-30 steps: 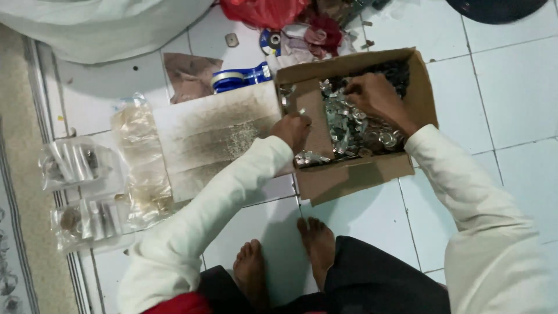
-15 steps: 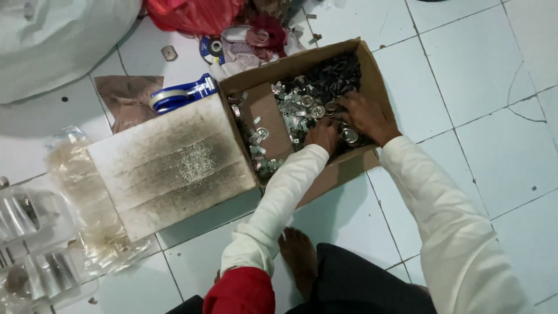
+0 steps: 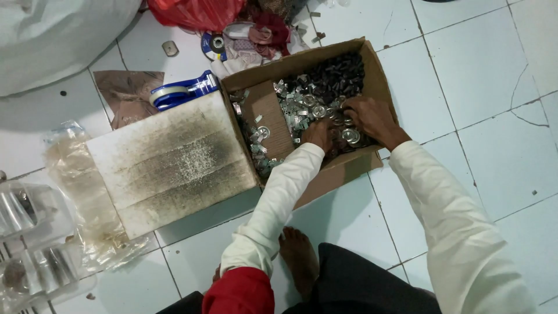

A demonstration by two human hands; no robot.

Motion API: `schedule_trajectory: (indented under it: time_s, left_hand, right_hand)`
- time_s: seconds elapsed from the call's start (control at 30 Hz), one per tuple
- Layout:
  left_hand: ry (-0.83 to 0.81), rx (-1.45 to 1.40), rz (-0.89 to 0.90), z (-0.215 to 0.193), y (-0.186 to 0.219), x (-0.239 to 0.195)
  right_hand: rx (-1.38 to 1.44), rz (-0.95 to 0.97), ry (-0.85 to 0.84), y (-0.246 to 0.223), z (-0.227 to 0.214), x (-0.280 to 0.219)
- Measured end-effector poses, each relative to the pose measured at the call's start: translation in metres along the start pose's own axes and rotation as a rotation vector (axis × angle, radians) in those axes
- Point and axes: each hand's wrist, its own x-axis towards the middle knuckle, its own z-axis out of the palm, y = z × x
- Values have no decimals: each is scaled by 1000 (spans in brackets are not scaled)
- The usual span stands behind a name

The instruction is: The person sits on the floor and sorts small metal washers from a cardboard box onto a white rectangular board. They pick up washers one by one, place them in rows on the board, and occasionally adjust their position. The person also handles plastic bags containing similar items.

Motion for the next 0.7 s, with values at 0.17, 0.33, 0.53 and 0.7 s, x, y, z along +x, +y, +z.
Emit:
schedule_trajectory:
  time_s: [0.17, 0.33, 0.53, 0.7]
  left_hand:
    - [-65, -90, -69, -2, -3, 2]
    - [37, -94, 98, 18, -19, 15]
    - [190, 69, 239, 4, 1, 1]
    - [199, -349, 304, 9, 6, 8]
  right_hand:
    - [-277, -10, 4, -21, -23, -18]
    - [-371, -52, 29, 2, -11, -23]
    - [-149, 27, -88, 4, -26, -27]
    - [555, 231, -46, 8, -9, -15]
